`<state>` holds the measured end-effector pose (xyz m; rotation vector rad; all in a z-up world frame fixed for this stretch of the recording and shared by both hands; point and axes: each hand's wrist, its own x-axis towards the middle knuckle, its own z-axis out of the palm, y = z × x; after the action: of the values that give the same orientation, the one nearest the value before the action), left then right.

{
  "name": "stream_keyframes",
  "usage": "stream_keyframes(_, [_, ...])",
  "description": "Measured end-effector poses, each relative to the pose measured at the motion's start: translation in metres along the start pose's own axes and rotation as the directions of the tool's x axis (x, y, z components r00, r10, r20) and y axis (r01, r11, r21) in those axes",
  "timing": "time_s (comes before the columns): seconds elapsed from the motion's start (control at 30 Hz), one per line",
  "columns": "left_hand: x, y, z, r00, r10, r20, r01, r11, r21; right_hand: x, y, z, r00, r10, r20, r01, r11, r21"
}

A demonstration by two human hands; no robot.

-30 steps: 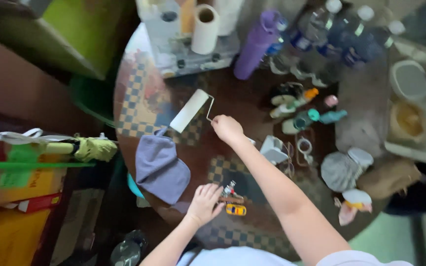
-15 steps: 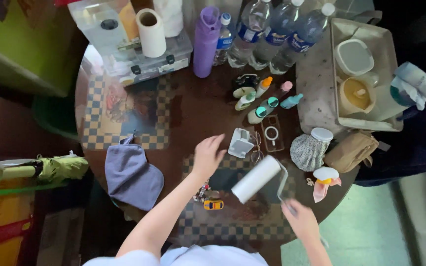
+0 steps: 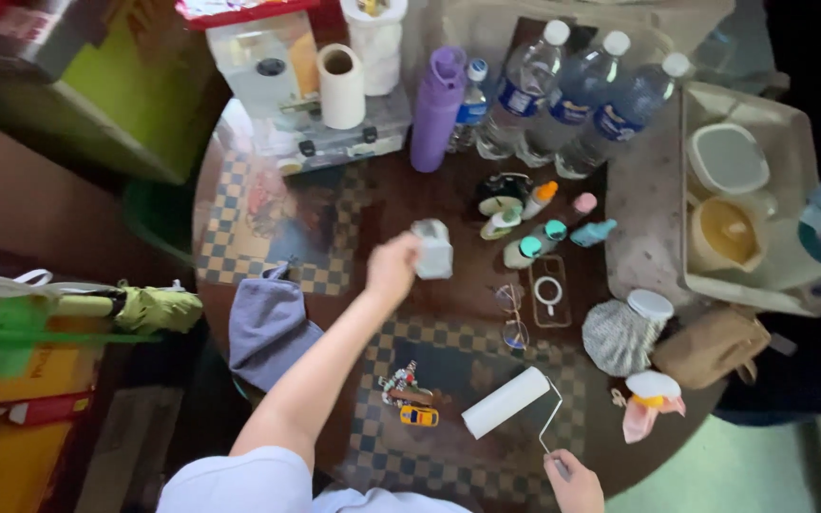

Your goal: The person clears a cluttered table by moving various items such as bottles, a toy car, and a pouch to one side. They then use a lint roller to clean the table surface and later adjust a mattress on the floor.

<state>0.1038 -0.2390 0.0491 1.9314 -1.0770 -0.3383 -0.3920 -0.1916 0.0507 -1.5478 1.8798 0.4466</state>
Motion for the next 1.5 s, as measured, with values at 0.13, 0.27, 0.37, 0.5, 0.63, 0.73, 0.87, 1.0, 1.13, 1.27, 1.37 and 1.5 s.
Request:
stream_keyframes(0.13, [0.059, -0.057, -0.059, 0.984, -0.147, -0.099, 0.156, 0.983, 0.092, 0.012, -0.037, -0.001, 0.997, -0.021, 0.068, 0.022, 0.999, -0.023])
stream_keyframes(0.27, [0.093, -0.100, -0.089, 0.974, -0.190, -0.122, 0.211, 0.960, 0.186, 0.015, -0.106, -0.001, 0.978, -0.183, 0.100, 0.184, 0.983, -0.002])
stream_keyframes(0.37, [0.104, -0.111, -0.097, 0.975, -0.197, -0.104, 0.215, 0.953, 0.215, 0.031, -0.163, 0.009, 0.950, -0.297, 0.093, 0.299, 0.954, -0.009])
stream_keyframes(0.5, [0.116, -0.122, -0.094, 0.982, -0.173, -0.078, 0.185, 0.965, 0.186, 0.046, -0.229, 0.024, 0.856, -0.516, 0.008, 0.514, 0.855, 0.068])
stream_keyframes(0.63, [0.123, -0.131, -0.088, 0.977, -0.173, -0.122, 0.197, 0.954, 0.224, 0.053, -0.256, 0.036, 0.840, -0.542, 0.031, 0.542, 0.840, 0.024])
stream_keyframes(0.73, [0.123, -0.128, -0.089, 0.982, -0.141, -0.123, 0.166, 0.960, 0.224, 0.057, -0.254, 0.044, 0.853, -0.518, 0.062, 0.515, 0.855, 0.064])
stream_keyframes(0.87, [0.122, -0.128, -0.090, 0.991, -0.093, -0.100, 0.113, 0.971, 0.212, 0.061, -0.242, 0.052, 0.827, -0.562, 0.001, 0.562, 0.827, 0.000])
stream_keyframes(1.0, [0.123, -0.132, -0.081, 0.980, -0.175, -0.100, 0.189, 0.970, 0.155, 0.051, -0.248, 0.039, 0.693, -0.702, -0.164, 0.687, 0.712, -0.146])
stream_keyframes(1.13, [0.114, -0.095, -0.080, 0.954, 0.009, -0.300, 0.117, 0.910, 0.399, 0.081, -0.285, -0.017, 0.609, -0.692, -0.389, 0.692, 0.702, -0.165])
stream_keyframes(1.27, [0.125, -0.035, -0.043, 0.915, 0.173, -0.365, -0.036, 0.935, 0.352, 0.113, -0.322, -0.105, 0.262, -0.616, -0.743, 0.669, 0.671, -0.320])
stream_keyframes(1.37, [0.146, 0.008, 0.024, 0.907, 0.335, -0.255, -0.275, 0.930, 0.243, 0.130, -0.330, -0.150, 0.116, -0.564, -0.818, 0.671, 0.652, -0.354])
stream_keyframes(1.5, [0.165, 0.062, 0.103, 0.898, 0.435, 0.056, -0.410, 0.788, 0.459, 0.124, -0.319, -0.161, 0.128, -0.522, -0.844, 0.707, 0.644, -0.291])
